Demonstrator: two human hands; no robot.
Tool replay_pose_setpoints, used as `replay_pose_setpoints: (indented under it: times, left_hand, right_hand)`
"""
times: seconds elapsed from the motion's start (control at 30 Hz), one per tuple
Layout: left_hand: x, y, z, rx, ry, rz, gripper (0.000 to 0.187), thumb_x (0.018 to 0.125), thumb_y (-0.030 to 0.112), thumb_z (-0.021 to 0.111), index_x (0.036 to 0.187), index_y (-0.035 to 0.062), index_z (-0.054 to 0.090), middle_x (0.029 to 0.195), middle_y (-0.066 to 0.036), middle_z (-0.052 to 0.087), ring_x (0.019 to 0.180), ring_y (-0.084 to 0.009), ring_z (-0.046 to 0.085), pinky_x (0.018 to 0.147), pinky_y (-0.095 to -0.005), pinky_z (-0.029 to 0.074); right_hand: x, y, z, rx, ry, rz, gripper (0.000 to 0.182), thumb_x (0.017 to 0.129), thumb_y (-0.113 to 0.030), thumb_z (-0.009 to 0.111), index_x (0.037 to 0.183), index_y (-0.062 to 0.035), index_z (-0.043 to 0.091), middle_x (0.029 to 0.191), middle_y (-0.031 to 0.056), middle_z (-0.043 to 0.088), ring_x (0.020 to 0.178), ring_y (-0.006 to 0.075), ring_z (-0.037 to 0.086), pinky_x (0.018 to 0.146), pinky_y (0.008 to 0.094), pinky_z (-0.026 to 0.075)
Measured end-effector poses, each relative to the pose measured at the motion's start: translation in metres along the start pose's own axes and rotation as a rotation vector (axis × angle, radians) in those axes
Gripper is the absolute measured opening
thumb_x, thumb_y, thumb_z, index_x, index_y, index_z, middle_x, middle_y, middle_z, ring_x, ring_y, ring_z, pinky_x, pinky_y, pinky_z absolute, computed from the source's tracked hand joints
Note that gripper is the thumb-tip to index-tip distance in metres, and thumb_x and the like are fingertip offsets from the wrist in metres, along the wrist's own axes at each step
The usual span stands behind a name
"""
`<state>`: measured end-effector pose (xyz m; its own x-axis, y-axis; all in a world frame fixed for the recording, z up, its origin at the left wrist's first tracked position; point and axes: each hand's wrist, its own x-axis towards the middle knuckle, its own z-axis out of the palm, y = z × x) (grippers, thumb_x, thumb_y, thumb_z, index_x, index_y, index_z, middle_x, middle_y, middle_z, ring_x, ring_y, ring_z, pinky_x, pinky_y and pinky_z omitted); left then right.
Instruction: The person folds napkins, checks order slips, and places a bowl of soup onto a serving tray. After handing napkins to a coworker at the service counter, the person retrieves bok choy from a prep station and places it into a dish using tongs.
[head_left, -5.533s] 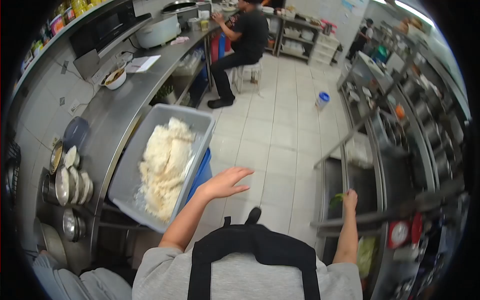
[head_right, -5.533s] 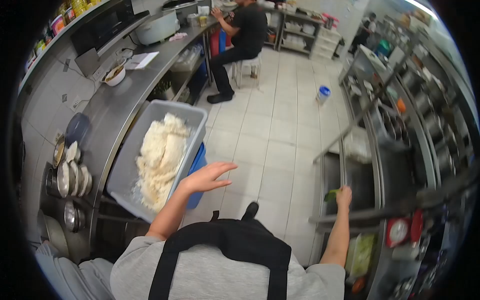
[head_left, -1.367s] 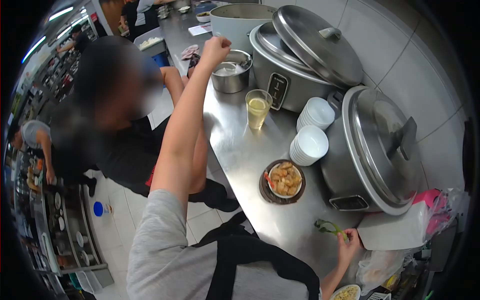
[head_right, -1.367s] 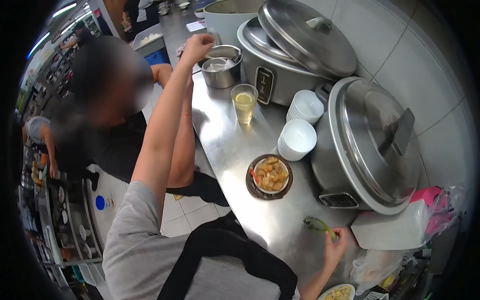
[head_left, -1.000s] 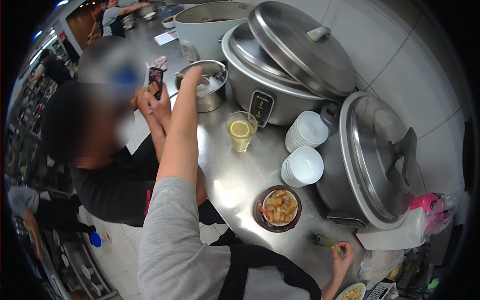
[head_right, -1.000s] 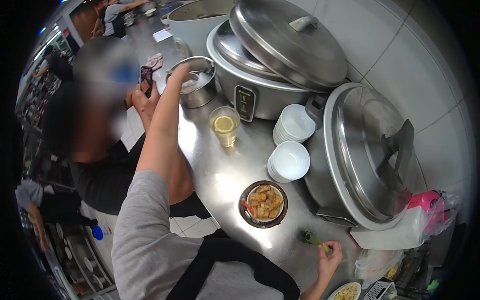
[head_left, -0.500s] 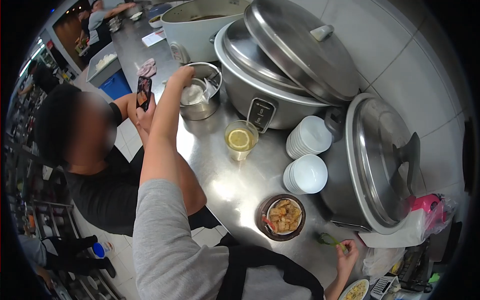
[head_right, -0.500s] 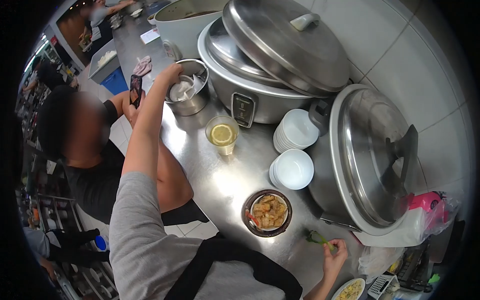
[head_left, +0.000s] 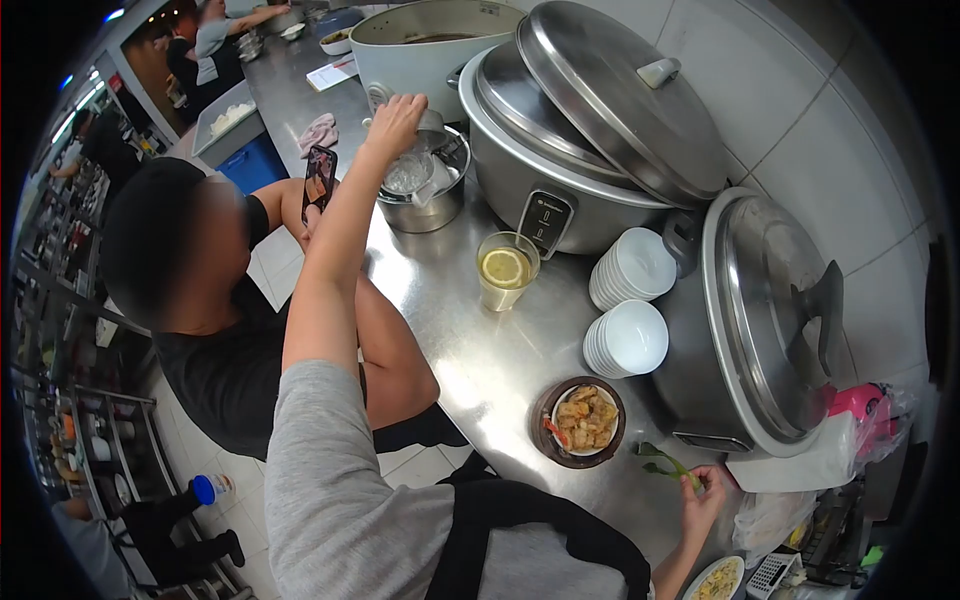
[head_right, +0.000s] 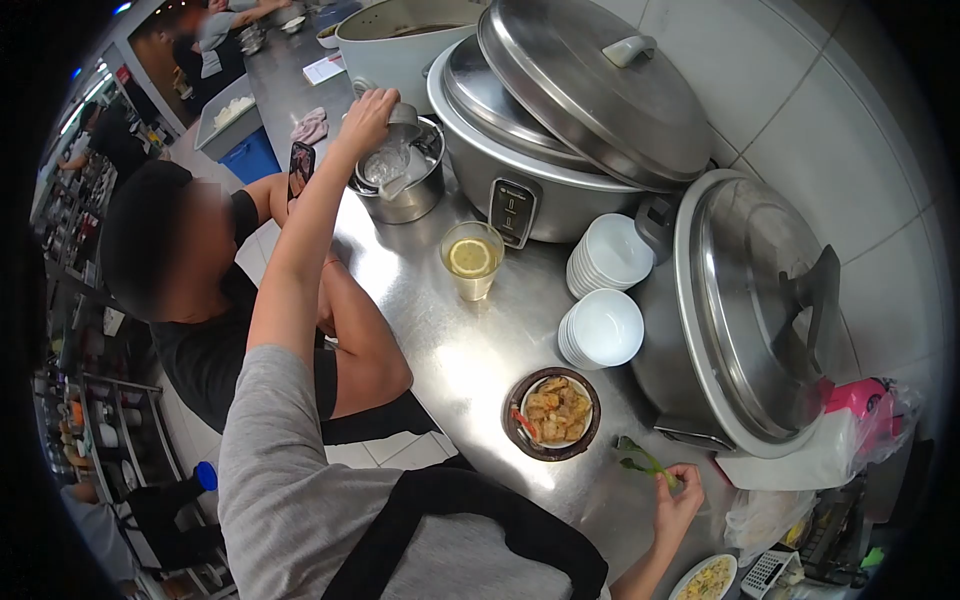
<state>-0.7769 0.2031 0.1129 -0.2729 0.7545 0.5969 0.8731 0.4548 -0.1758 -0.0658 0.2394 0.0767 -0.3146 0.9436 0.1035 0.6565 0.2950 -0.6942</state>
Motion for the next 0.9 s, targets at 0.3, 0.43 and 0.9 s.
replay_pose_setpoints:
  times: [0.3, 0.43, 0.9]
  left_hand:
    - [-0.006, 0.013, 0.018, -0.089, -0.024, 0.171, 0.022, 0.073, 0.0, 0.049, 0.094, 0.005, 0.049, 0.089, -0.012, 0.051, 0.091, -0.0313, 0.051, 0.074, -0.0383, 0.045]
    - [-0.011, 0.02, 0.014, -0.113, -0.013, 0.142, 0.02, 0.074, 0.001, 0.049, 0.094, 0.0052, 0.048, 0.089, -0.012, 0.05, 0.094, -0.0308, 0.05, 0.076, -0.039, 0.045]
    - [-0.009, 0.026, 0.006, -0.168, -0.005, 0.039, 0.03, 0.07, -0.005, 0.049, 0.098, 0.0057, 0.045, 0.093, -0.01, 0.051, 0.096, -0.0309, 0.05, 0.077, -0.0409, 0.045]
  right_hand:
    - [-0.015, -0.007, -0.011, -0.021, 0.013, 0.015, 0.018, 0.064, 0.004, 0.064, 0.074, 0.0012, 0.049, 0.072, 0.0097, 0.05, 0.069, 0.0213, 0.049, 0.069, 0.0282, 0.039]
    - [-0.023, -0.011, -0.017, -0.051, 0.047, 0.03, 0.015, 0.067, 0.001, 0.063, 0.075, 0.0006, 0.05, 0.071, 0.0061, 0.051, 0.069, 0.0152, 0.047, 0.068, 0.0264, 0.038]
    - [-0.038, -0.016, -0.021, -0.066, 0.082, 0.036, 0.018, 0.064, 0.003, 0.065, 0.073, 0.0018, 0.05, 0.072, 0.0101, 0.051, 0.068, 0.0214, 0.05, 0.067, 0.0282, 0.039]
